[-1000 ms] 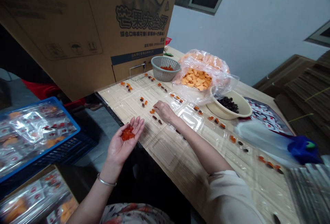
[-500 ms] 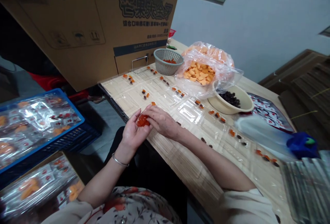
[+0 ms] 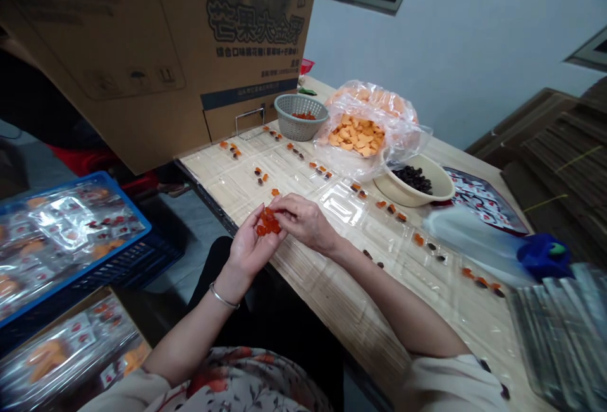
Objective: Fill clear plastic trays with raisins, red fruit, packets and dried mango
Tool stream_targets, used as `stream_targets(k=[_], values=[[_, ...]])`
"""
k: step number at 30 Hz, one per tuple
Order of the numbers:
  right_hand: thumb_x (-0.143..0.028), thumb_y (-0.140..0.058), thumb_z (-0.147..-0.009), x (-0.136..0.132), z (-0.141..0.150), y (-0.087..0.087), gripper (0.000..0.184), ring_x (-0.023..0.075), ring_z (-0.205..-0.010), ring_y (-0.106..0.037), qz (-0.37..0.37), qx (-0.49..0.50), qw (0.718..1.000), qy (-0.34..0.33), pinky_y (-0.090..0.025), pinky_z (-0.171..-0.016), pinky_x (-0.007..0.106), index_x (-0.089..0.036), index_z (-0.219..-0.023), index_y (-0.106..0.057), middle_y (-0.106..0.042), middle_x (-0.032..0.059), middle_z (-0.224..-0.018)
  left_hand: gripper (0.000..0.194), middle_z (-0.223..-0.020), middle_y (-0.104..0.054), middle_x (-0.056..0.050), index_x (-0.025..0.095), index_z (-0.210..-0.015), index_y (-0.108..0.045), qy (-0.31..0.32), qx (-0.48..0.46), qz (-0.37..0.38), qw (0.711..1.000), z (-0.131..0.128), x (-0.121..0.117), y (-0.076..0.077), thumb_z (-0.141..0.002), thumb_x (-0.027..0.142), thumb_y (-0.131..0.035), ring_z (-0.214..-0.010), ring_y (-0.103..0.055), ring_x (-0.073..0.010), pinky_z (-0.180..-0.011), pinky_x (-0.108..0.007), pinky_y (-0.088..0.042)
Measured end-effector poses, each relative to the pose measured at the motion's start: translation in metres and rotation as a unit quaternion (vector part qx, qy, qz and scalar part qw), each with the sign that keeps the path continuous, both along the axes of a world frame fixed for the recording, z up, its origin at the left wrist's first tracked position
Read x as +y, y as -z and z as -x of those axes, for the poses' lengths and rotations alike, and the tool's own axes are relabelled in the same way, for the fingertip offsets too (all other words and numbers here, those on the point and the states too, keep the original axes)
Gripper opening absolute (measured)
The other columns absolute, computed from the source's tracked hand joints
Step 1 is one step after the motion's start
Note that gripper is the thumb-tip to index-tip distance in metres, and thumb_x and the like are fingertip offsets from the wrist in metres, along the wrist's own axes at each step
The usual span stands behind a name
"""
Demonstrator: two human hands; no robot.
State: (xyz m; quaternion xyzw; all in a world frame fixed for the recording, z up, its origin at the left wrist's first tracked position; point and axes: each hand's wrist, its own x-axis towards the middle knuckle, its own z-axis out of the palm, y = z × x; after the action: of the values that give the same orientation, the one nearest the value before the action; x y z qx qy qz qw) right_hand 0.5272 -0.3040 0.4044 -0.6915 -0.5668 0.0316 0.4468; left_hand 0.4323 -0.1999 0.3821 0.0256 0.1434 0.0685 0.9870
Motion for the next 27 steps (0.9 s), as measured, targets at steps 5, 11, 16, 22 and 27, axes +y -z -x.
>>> stream_targets(k=[5, 11, 16, 22, 27], values=[[-0.034, -0.063, -0.088, -0.006, -0.021, 0.008, 0.021, 0.0165, -0.075, -0.065, 0.026, 0.1, 0.988, 0.114, -0.053, -0.068, 0.029, -0.019, -0.1, -0.071, -0.072, 0.0057, -0.092, 0.035, -0.108, -0.073, -0.012, 0.01, -0.123, -0.061, 0.015, 0.01, 0.008, 1.0, 0.009, 0.002, 0.006, -0.098, 0.021, -0.038, -0.11, -0.067, -0.0227, -0.101, -0.04, -0.051], [-0.022, -0.06, -0.088, -0.002, -0.071, 0.048, 0.014, 0.0197, -0.081, -0.065, 0.051, -0.098, 0.988, 0.11, -0.052, -0.076, 0.033, -0.018, -0.091, -0.073, -0.07, 0.008, -0.088, 0.04, -0.118, -0.07, -0.016, 0.007, -0.131, -0.056, -0.01, 0.06, 0.021, 0.998, 0.036, 0.015, 0.014, -0.096, 0.014, -0.038, -0.127, -0.055, -0.0289, -0.103, -0.042, -0.05], [-0.015, -0.051, -0.093, 0.013, -0.082, 0.071, 0.023, 0.0201, -0.088, -0.064, 0.131, -0.19, 0.969, 0.084, -0.051, -0.078, 0.031, -0.017, -0.101, -0.072, -0.068, 0.0101, -0.097, 0.041, -0.118, -0.07, -0.016, 0.008, -0.132, -0.055, -0.023, 0.074, 0.016, 0.997, 0.044, 0.024, 0.018, -0.096, 0.014, -0.038, -0.128, -0.054, -0.0293, -0.101, -0.041, -0.052], [-0.023, -0.052, -0.097, 0.012, -0.089, 0.07, 0.021, 0.0193, -0.087, -0.065, 0.101, -0.187, 0.975, 0.072, -0.052, -0.08, 0.031, -0.017, -0.098, -0.072, -0.069, 0.0095, -0.093, 0.039, -0.121, -0.068, -0.017, 0.007, -0.128, -0.058, -0.02, 0.055, 0.016, 0.998, 0.044, 0.027, 0.026, -0.096, 0.014, -0.037, -0.129, -0.053, -0.0307, -0.101, -0.042, -0.053], [-0.027, -0.052, -0.097, -0.005, -0.087, 0.063, 0.023, 0.0205, -0.086, -0.066, 0.12, -0.179, 0.974, 0.064, -0.052, -0.078, 0.033, -0.015, -0.095, -0.072, -0.07, 0.0111, -0.093, 0.041, -0.119, -0.069, -0.017, 0.008, -0.133, -0.055, -0.019, 0.062, 0.028, 0.998, 0.041, 0.026, 0.025, -0.097, 0.015, -0.036, -0.128, -0.054, -0.0297, -0.1, -0.042, -0.053]])
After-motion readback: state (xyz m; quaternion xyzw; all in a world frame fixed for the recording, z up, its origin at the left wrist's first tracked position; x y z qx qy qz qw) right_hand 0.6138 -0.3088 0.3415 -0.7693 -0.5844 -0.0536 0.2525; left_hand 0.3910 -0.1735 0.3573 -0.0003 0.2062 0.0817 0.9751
